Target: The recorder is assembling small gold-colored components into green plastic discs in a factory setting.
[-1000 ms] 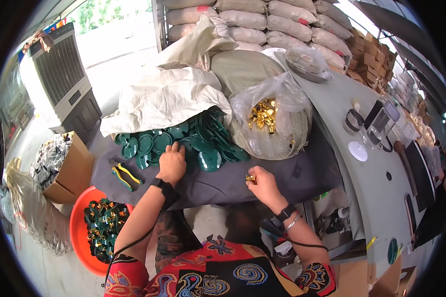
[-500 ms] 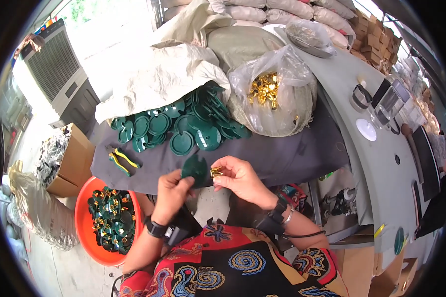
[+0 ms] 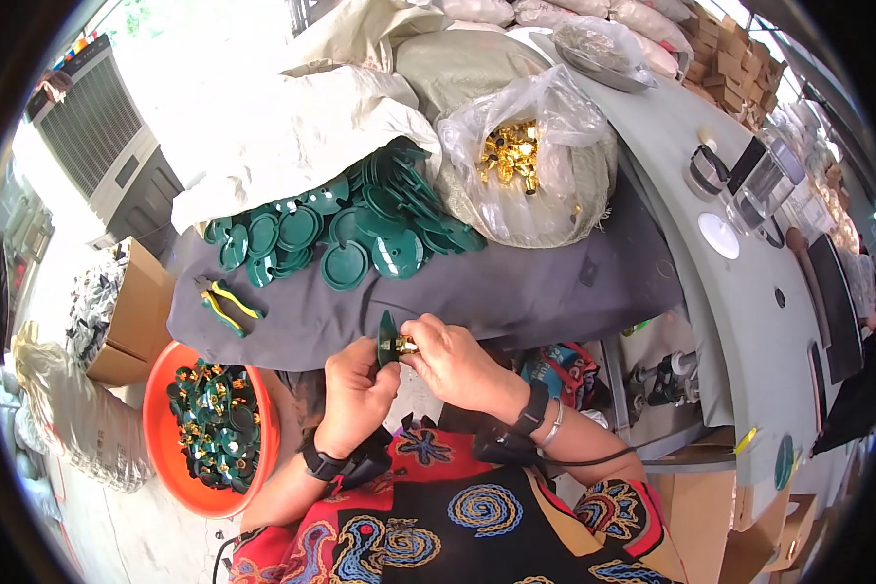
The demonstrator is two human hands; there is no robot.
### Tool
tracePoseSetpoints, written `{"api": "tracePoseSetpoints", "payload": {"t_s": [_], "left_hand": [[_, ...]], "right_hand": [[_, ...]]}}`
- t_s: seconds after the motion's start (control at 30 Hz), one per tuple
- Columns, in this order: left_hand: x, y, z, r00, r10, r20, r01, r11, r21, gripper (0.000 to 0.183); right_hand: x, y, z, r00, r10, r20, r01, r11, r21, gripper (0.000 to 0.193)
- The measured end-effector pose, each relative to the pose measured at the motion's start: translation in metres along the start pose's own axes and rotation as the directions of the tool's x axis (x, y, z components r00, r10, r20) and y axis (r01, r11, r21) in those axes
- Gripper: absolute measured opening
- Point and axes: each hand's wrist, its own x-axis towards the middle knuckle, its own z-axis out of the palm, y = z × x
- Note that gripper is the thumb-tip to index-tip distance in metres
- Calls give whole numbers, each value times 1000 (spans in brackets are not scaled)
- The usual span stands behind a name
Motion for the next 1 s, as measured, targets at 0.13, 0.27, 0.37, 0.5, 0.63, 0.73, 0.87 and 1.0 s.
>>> {"api": "tracePoseSetpoints", "payload": {"t_s": [0.13,0.27,0.37,0.5,0.63,0.73,0.87,1.0], "left_hand": [[2,11,-1,922,386,29,-373,864,338,27],[0,0,-14,868,437,234,-487,664,567,47],[2,-9,-36,914,369,169,-404,794,454,31],[-13,-38,-111,944,-113,-310,119,993,-2,17],[-29,-65,-226,713,-179,-678,187,980,-61,13],[-72,-104,-327,561,-265,-784,403,915,-21,27],[-79,-138,-345,447,614,-651,610,323,724,48],[-27,-66,-237,724,165,-669,434,645,629,33]], "right_hand": [[1,-7,1,953,279,120,-303,841,448,15],[3,-10,9,745,484,460,-585,143,798,16],[14,-5,16,732,449,513,-646,217,732,20],[46,26,-3,872,473,124,-452,682,575,26],[55,141,-47,810,452,-375,-476,879,30,19],[71,178,-84,746,534,-398,-657,689,-307,32],[77,224,-99,756,563,-334,-648,576,-498,33],[75,244,-89,695,655,-297,-694,501,-518,25]]}}
